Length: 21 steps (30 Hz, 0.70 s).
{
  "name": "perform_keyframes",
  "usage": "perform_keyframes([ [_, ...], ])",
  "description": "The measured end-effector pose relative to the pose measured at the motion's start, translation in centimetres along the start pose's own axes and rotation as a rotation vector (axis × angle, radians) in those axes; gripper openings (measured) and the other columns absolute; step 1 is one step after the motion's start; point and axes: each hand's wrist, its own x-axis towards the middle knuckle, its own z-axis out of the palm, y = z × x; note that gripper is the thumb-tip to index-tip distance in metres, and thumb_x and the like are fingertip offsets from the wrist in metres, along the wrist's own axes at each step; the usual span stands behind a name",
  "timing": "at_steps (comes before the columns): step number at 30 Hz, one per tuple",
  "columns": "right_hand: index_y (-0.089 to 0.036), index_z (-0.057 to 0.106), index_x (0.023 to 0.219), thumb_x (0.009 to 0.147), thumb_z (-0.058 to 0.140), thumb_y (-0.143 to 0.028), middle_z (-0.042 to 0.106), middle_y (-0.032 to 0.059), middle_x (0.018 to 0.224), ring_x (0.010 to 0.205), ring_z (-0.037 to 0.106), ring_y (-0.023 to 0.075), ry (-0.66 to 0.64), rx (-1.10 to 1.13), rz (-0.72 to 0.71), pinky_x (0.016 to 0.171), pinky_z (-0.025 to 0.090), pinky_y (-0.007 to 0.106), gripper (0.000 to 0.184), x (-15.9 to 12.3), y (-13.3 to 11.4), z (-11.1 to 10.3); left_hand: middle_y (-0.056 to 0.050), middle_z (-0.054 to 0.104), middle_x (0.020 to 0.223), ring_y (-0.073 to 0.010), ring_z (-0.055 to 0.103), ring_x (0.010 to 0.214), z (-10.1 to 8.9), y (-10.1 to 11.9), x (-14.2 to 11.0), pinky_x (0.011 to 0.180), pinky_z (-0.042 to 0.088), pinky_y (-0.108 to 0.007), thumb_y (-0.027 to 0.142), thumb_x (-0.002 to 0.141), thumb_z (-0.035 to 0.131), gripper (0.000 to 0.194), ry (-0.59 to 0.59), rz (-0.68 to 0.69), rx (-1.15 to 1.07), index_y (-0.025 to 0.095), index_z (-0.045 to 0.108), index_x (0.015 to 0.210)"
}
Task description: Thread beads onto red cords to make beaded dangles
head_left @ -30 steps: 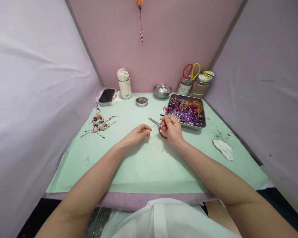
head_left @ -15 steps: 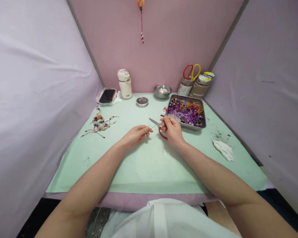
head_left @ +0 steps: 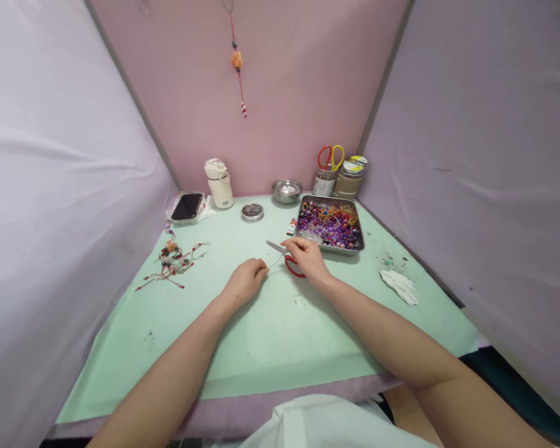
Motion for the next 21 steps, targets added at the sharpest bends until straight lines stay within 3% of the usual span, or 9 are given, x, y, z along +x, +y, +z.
perform_keyframes([
  [5,-0.020,0.071,0.072,0.078,0.061,-0.036,0.063,0.0017,0.073,0.075,0.055,0.0154,-0.052,-0.082,-0.115,0.074,0.041,0.029,0.019,-0.1,0.2,0.3,-0.010,0.060,0.099,-0.0281,0.051,0.099,0.3,-0.4,-0.2,0.087,0.036,-0.042,0.031,0.083,0.048,0.019,-0.018,0.023,0.174,0.022,0.065,0.081],
  [9,-0.021,0.072,0.076,0.081,0.061,-0.035,0.060,0.0022,0.077,0.078,0.055,0.0151,-0.124,-0.102,-0.154,0.076,0.041,0.029,0.019,-0.5,0.0,0.4,-0.009,0.059,0.105,-0.0282,0.050,0.103,0.4,0.2,-0.4,0.090,0.036,-0.044,0.035,0.080,0.055,0.021,0.049,0.004,0.111,0.022,0.063,0.095],
  [13,-0.022,0.073,0.081,0.082,0.060,-0.037,0.056,0.0021,0.082,0.080,0.054,0.0144,-0.214,-0.060,-0.153,0.076,0.041,0.029,0.020,-1.1,-0.4,0.5,-0.009,0.058,0.106,-0.0186,0.055,0.083,0.2,1.6,-0.5,0.073,0.043,-0.033,0.043,0.079,0.058,0.043,0.160,-0.052,-0.300,0.020,0.054,0.115],
  [17,-0.023,0.074,0.081,0.082,0.060,-0.036,0.050,0.0012,0.082,0.080,0.050,0.0138,-0.248,-0.047,-0.174,0.075,0.040,0.028,0.019,-1.6,-0.6,0.9,-0.003,0.058,0.086,-0.0106,0.051,0.062,0.2,3.0,-0.5,0.056,0.039,-0.025,0.052,0.079,0.057,0.053,0.011,-0.203,-0.912,0.020,0.048,0.121],
  [21,-0.022,0.074,0.073,0.081,0.061,-0.034,0.047,0.0010,0.079,0.078,0.050,0.0137,-0.254,-0.034,-0.161,0.074,0.041,0.028,0.018,-1.8,-0.9,1.0,-0.001,0.057,0.077,-0.0083,0.050,0.061,0.4,3.3,-0.6,0.055,0.037,-0.021,0.050,0.079,0.060,0.044,-0.031,-0.255,-1.116,0.017,0.055,0.107],
])
